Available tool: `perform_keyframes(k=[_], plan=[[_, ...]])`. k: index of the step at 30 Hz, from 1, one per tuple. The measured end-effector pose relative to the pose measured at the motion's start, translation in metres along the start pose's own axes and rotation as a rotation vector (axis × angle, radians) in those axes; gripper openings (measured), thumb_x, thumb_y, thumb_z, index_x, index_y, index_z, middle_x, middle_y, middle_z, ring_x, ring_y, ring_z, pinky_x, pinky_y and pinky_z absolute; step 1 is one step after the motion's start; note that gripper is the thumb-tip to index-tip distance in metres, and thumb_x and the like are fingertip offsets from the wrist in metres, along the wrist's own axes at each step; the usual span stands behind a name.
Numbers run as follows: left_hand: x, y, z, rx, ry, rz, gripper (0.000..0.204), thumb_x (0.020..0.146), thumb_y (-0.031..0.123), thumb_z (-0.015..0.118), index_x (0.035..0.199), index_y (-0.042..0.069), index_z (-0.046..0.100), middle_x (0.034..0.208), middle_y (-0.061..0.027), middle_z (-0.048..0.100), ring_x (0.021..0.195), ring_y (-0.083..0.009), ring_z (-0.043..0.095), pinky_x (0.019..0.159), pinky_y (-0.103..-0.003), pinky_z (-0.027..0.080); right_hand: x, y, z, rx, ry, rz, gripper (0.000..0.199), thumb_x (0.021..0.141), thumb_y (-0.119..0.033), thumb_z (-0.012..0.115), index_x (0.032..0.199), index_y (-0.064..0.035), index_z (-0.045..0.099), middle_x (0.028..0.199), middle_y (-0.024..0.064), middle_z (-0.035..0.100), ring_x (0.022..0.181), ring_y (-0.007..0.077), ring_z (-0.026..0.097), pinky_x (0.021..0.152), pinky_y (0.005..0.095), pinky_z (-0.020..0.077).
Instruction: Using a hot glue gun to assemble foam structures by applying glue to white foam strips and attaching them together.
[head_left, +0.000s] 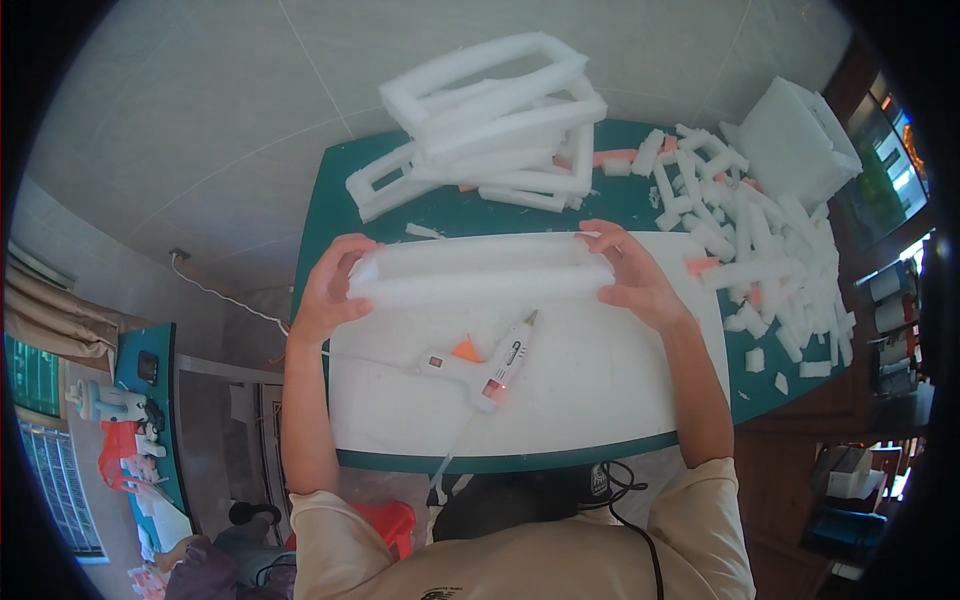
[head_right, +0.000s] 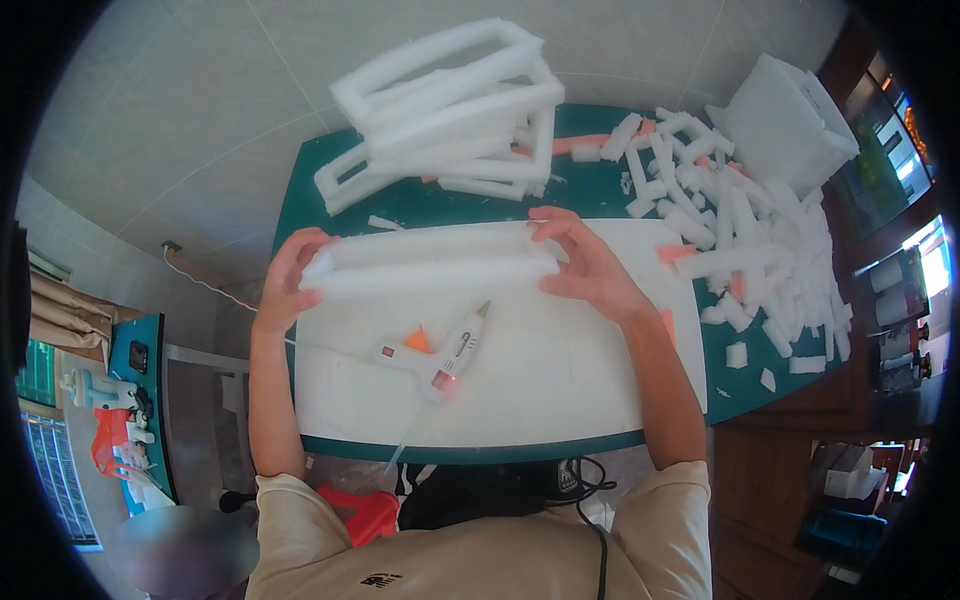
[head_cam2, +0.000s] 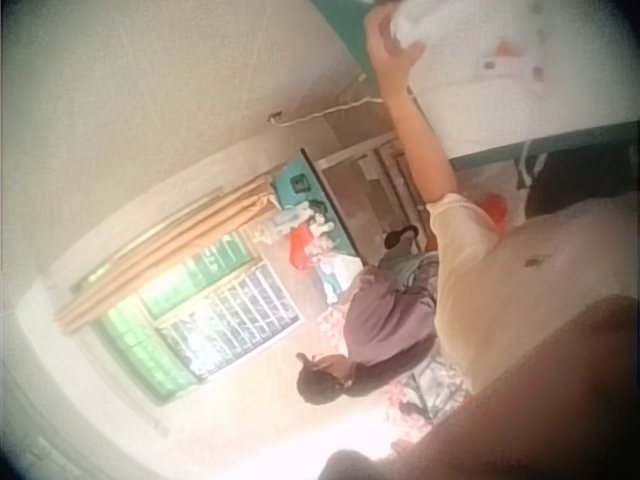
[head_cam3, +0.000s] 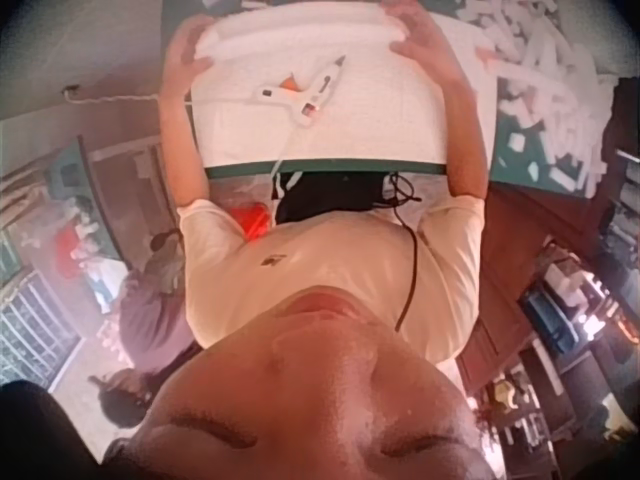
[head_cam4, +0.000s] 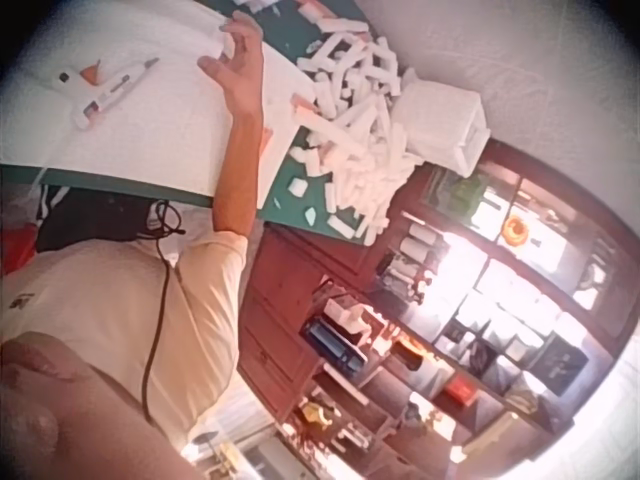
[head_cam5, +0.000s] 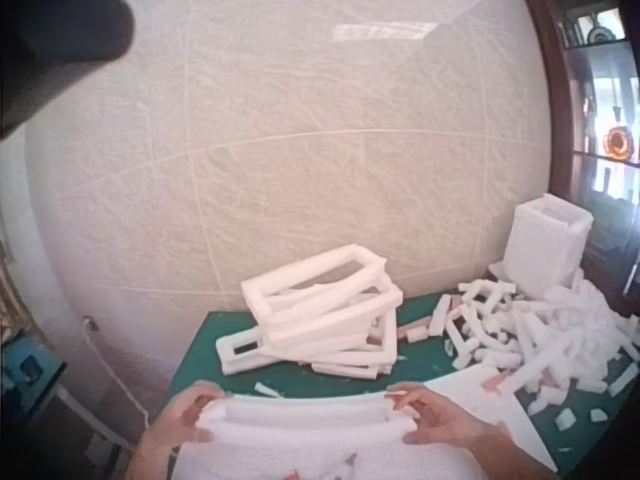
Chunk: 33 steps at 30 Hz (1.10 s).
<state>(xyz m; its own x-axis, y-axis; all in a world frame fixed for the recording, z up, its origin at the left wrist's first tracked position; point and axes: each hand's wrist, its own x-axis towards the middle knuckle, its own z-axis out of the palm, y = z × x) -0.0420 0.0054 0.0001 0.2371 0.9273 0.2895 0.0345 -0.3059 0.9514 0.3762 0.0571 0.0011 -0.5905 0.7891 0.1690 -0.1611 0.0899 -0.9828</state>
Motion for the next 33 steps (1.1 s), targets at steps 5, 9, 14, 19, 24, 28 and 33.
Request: perform_keyframes(k=[5, 9, 14, 19, 24, 28, 33], plan=[[0.001, 0.001, 0.007, -0.039, 0.051, -0.166, 0.058, 0.071, 0.015, 0.075, 0.124, 0.004, 0.053, 0.125, -0.0057, 0.049, 0.122, -0.0217, 0.048, 0.102, -0.034, 0.036, 0.001, 0.005, -0.001, 0.002, 0.108, 0.025, 0.046, 0.076, 0.0, 0.069, 0.117, -0.0127, 0.053, 0.14, 0.0074, 0.04, 0.134, 0.0272, 0.039, 0.106, 0.0393, 0.0367], [0.0, -0.007, 0.002, 0.005, 0.086, -0.224, 0.049, 0.08, 0.026, 0.069, 0.123, 0.007, 0.053, 0.125, -0.005, 0.051, 0.116, -0.0172, 0.051, 0.092, -0.033, 0.045, 0.001, -0.003, 0.008, 0.107, 0.146, 0.038, 0.053, 0.078, 0.0, 0.07, 0.126, -0.0125, 0.049, 0.14, 0.0073, 0.041, 0.13, 0.0273, 0.043, 0.107, 0.039, 0.0364], [0.0, -0.003, 0.006, -0.031, 0.126, -0.318, 0.041, 0.087, 0.03, 0.06, 0.121, 0.007, 0.054, 0.125, -0.0052, 0.052, 0.113, -0.0161, 0.052, 0.087, -0.032, 0.048, 0.0, 0.002, 0.01, -0.037, 0.197, 0.034, 0.056, 0.085, -0.001, 0.068, 0.135, -0.0104, 0.043, 0.138, 0.0041, 0.043, 0.126, 0.0238, 0.045, 0.103, 0.0344, 0.0412], [0.0, -0.003, 0.006, -0.05, 0.126, -0.361, 0.035, 0.093, 0.028, 0.052, 0.121, 0.007, 0.055, 0.126, -0.005, 0.053, 0.111, -0.0164, 0.054, 0.085, -0.033, 0.049, 0.001, 0.007, 0.011, -0.159, 0.251, 0.04, 0.054, 0.088, -0.005, 0.067, 0.135, -0.0081, 0.043, 0.131, 0.005, 0.048, 0.118, 0.022, 0.052, 0.096, 0.031, 0.0444], [0.001, -0.004, 0.006, -0.077, 0.127, -0.393, 0.035, 0.094, 0.028, 0.051, 0.122, 0.007, 0.055, 0.126, -0.0056, 0.053, 0.11, -0.0161, 0.055, 0.083, -0.033, 0.049, 0.001, 0.01, 0.009, -0.188, 0.276, 0.078, 0.05, 0.089, -0.006, 0.066, 0.134, -0.0065, 0.043, 0.124, 0.0055, 0.053, 0.11, 0.0187, 0.057, 0.089, 0.0291, 0.046], [0.002, -0.002, 0.008, -0.067, 0.124, -0.391, 0.035, 0.094, 0.029, 0.051, 0.122, 0.007, 0.055, 0.126, -0.0058, 0.053, 0.11, -0.016, 0.055, 0.082, -0.032, 0.049, 0.001, 0.01, 0.009, -0.125, 0.279, 0.094, 0.051, 0.088, -0.006, 0.066, 0.134, -0.0056, 0.043, 0.124, 0.0054, 0.053, 0.108, 0.0174, 0.058, 0.091, 0.0304, 0.047], [0.001, -0.002, 0.006, -0.008, 0.133, -0.41, 0.035, 0.093, 0.03, 0.053, 0.12, 0.008, 0.056, 0.127, -0.0048, 0.053, 0.111, -0.0159, 0.053, 0.081, -0.031, 0.049, -0.001, 0.008, 0.009, -0.097, 0.218, 0.014, 0.052, 0.091, -0.01, 0.063, 0.137, -0.0074, 0.04, 0.13, 0.0083, 0.046, 0.115, 0.0194, 0.053, 0.094, 0.0346, 0.0479]])
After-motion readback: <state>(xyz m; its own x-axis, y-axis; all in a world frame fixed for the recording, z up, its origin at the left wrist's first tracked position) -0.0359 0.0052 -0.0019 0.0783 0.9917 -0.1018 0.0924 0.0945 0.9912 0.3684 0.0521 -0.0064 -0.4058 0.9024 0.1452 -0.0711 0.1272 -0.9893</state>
